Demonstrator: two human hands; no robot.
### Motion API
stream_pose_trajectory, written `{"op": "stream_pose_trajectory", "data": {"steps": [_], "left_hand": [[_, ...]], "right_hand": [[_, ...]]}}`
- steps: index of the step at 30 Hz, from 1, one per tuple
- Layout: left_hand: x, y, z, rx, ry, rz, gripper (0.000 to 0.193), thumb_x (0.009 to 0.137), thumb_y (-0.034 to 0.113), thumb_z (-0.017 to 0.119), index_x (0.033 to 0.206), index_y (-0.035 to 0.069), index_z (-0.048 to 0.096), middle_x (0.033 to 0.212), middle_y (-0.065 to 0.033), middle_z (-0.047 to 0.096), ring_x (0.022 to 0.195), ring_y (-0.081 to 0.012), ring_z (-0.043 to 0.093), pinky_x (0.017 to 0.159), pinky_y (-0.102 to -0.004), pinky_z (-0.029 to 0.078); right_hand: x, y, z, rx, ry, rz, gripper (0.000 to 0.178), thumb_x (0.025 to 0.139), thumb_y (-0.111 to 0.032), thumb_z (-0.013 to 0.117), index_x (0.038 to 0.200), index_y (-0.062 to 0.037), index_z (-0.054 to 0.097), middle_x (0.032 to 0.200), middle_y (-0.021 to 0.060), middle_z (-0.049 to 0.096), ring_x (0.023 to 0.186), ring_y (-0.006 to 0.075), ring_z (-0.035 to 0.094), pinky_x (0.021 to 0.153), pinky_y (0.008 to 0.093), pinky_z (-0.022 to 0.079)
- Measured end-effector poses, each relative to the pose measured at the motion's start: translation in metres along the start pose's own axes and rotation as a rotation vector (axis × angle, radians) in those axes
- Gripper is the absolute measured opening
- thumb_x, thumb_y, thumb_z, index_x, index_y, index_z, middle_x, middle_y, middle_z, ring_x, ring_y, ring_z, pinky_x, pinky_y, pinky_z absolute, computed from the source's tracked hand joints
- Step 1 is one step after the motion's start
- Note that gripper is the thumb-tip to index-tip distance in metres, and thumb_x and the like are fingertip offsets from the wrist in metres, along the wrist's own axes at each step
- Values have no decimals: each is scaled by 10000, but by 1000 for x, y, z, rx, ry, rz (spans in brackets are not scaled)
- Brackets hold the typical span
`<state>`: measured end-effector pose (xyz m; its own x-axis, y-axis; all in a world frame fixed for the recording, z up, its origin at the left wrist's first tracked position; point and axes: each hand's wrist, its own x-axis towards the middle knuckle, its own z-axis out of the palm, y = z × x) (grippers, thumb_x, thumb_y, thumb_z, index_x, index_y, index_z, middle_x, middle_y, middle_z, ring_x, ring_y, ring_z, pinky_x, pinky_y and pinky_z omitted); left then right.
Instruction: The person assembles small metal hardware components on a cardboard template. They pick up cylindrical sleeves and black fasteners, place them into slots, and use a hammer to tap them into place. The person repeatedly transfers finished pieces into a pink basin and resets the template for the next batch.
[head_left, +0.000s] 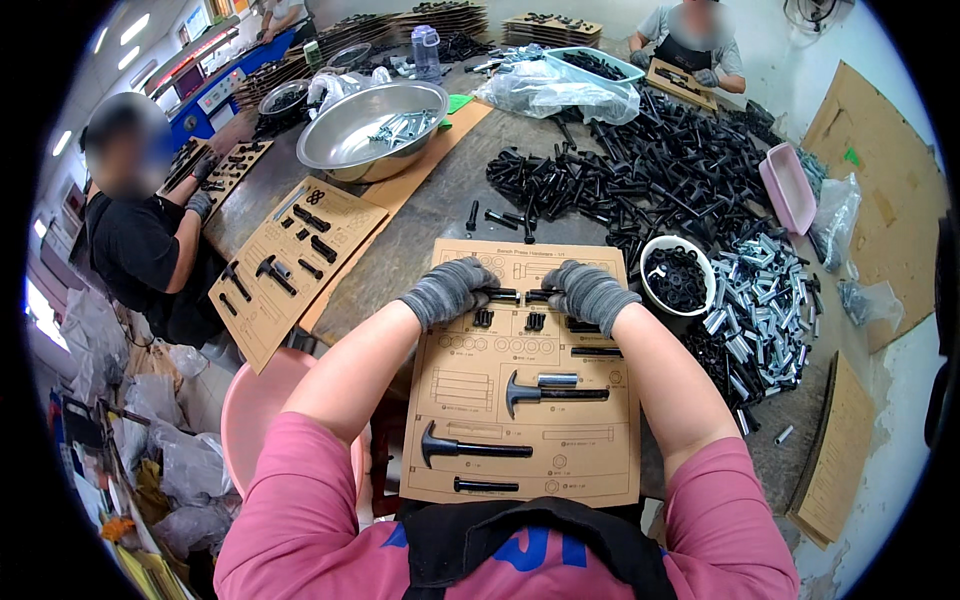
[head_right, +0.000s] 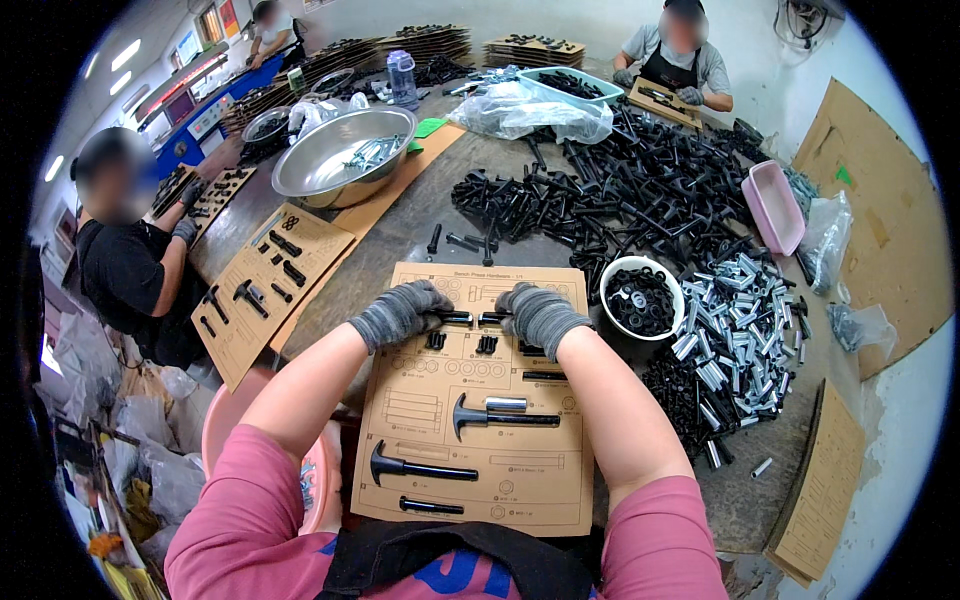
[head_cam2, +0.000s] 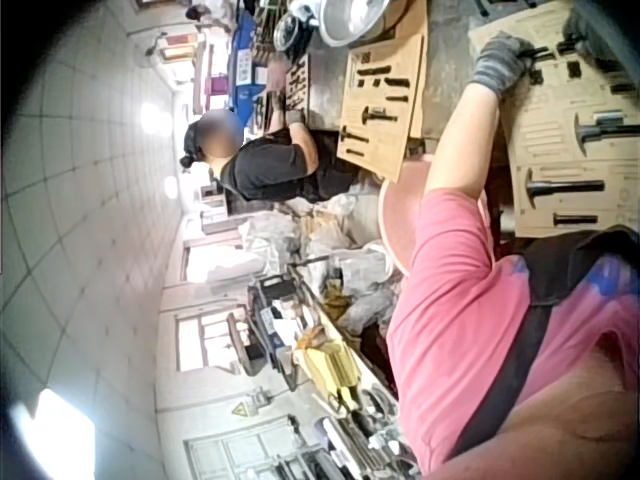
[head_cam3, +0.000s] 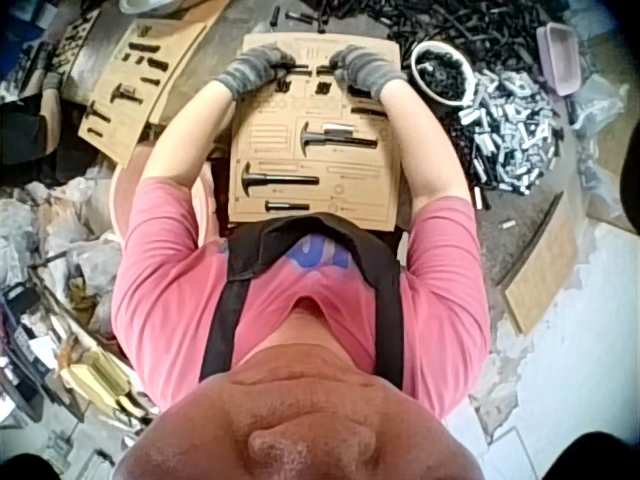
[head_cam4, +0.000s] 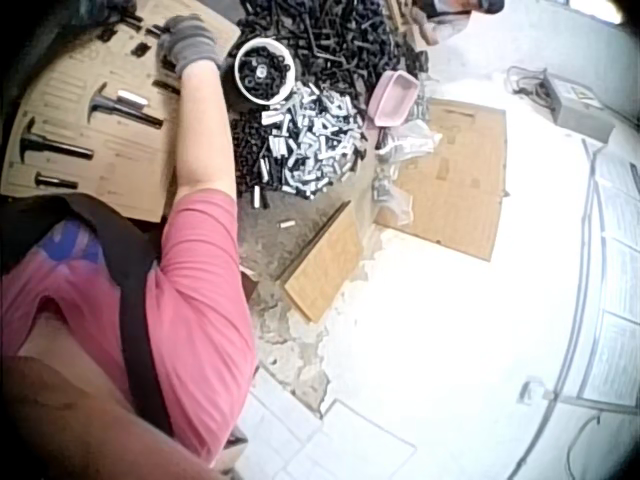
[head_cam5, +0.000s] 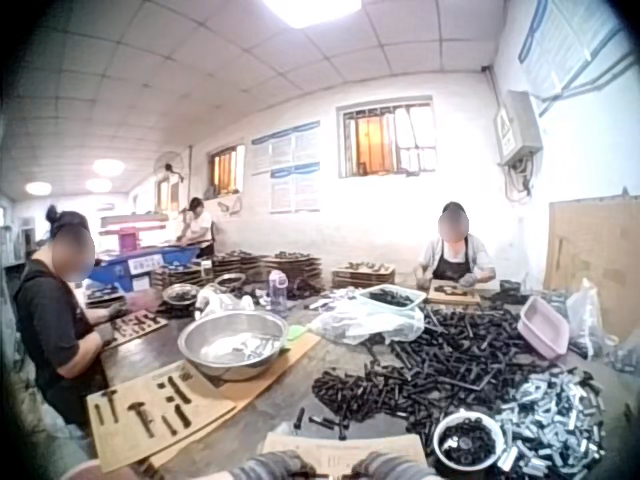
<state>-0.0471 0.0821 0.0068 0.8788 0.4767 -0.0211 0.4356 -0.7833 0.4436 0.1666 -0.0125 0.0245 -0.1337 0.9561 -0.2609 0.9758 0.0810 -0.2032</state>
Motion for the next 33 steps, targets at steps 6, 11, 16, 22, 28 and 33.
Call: {"op": "stream_pose_trajectory", "data": {"steps": [6,11,16,22,28,33], "left_hand": [[-9,-2,-8,-49,124,-39,328,730,50,615,1054,89,572,966,-117,561,932,-264,539,810,-329,443],[-77,-20,-28,-127,486,-21,287,778,119,576,1057,54,566,949,-142,573,886,-299,542,816,-363,422],[-209,-51,-9,-312,594,-338,215,824,175,547,987,44,596,818,-88,595,694,-171,556,644,-277,457],[-359,-82,49,-274,302,-1002,309,805,284,551,1057,108,582,905,-86,620,793,-210,583,744,-303,451],[-390,-74,105,245,-5,-1017,743,638,494,659,1262,179,407,1328,-104,358,1196,-339,340,969,-455,297],[-403,-95,155,451,113,-1087,800,603,544,653,1236,113,424,1210,-144,444,1087,-336,421,921,-445,330]], "right_hand": [[1,2,4,91,69,-18,369,783,-303,558,1114,-139,539,1082,135,533,1012,300,522,870,374,418],[-36,12,0,280,336,-47,356,790,-249,585,1103,-87,536,1098,130,527,1043,290,496,894,344,395],[-70,10,11,511,427,-23,311,785,-178,583,1070,-59,550,1053,132,546,999,261,519,863,339,412],[-106,-6,31,909,383,34,291,791,-112,573,1070,-41,532,967,63,546,779,129,528,659,234,454],[-131,-11,43,851,369,15,332,793,-219,605,1070,-46,542,933,43,543,710,99,496,600,220,426],[-149,-21,44,971,324,100,325,776,-201,614,1064,-64,549,872,2,541,607,55,454,520,188,372]]}}
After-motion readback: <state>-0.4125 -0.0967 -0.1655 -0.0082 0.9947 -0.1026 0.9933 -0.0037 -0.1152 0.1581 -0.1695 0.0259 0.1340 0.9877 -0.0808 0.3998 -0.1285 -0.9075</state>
